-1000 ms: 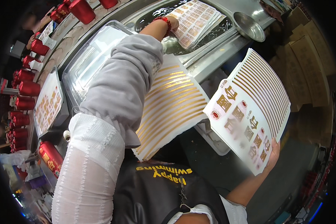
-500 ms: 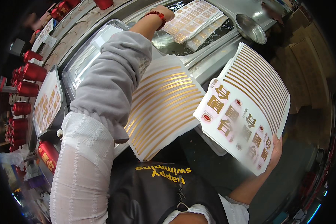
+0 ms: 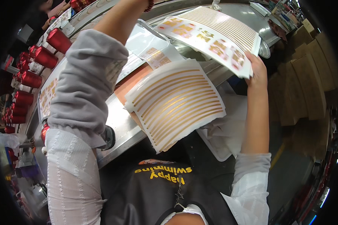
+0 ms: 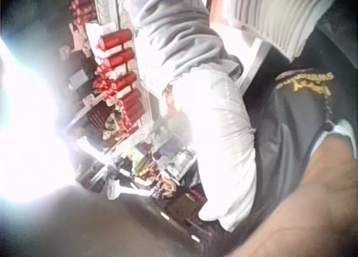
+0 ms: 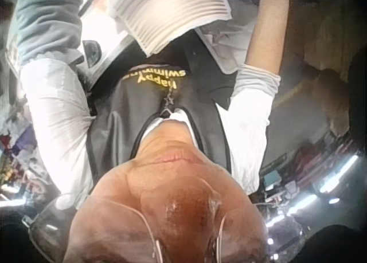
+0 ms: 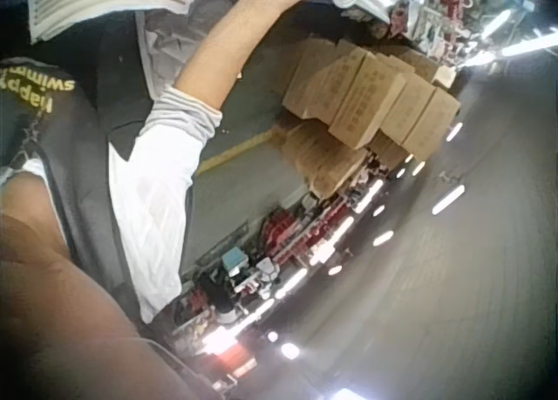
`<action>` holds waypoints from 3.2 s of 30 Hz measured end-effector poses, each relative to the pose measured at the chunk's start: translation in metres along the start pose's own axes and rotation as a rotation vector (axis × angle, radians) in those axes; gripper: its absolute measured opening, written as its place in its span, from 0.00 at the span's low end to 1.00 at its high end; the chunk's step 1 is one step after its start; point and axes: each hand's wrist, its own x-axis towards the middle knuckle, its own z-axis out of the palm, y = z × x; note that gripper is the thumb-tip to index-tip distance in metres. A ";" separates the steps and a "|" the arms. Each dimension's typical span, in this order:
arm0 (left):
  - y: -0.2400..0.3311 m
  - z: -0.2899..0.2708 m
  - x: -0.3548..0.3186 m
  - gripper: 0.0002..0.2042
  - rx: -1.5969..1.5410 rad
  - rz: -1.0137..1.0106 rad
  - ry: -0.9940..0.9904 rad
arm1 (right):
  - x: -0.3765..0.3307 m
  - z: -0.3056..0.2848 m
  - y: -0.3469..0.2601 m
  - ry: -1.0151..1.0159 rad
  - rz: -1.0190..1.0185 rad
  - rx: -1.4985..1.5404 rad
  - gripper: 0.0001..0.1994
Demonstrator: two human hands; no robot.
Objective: The person retrieves sheets of adhesive labels from a stack, peels individual labels, and applies them to red cylindrical containers. The person uses a small green card to smooth the labels onto the containers and places the labeled containers on a nearby rack.
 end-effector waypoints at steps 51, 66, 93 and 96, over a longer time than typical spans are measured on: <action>-0.146 -0.234 -0.446 0.23 -0.474 -0.695 -0.141 | 0.154 0.050 0.096 -0.495 0.066 -2.259 0.37; -0.147 -0.227 -0.491 0.21 -0.626 -0.780 -0.100 | 0.176 0.026 0.108 -0.491 -0.026 -2.253 0.38; 0.036 -0.150 -0.639 0.18 -0.927 -1.002 0.491 | -0.297 0.275 0.149 -1.148 -0.448 -1.807 0.37; 0.057 -0.151 -0.650 0.18 -1.263 -1.099 0.542 | -0.306 0.279 0.153 -1.084 -0.351 -1.837 0.36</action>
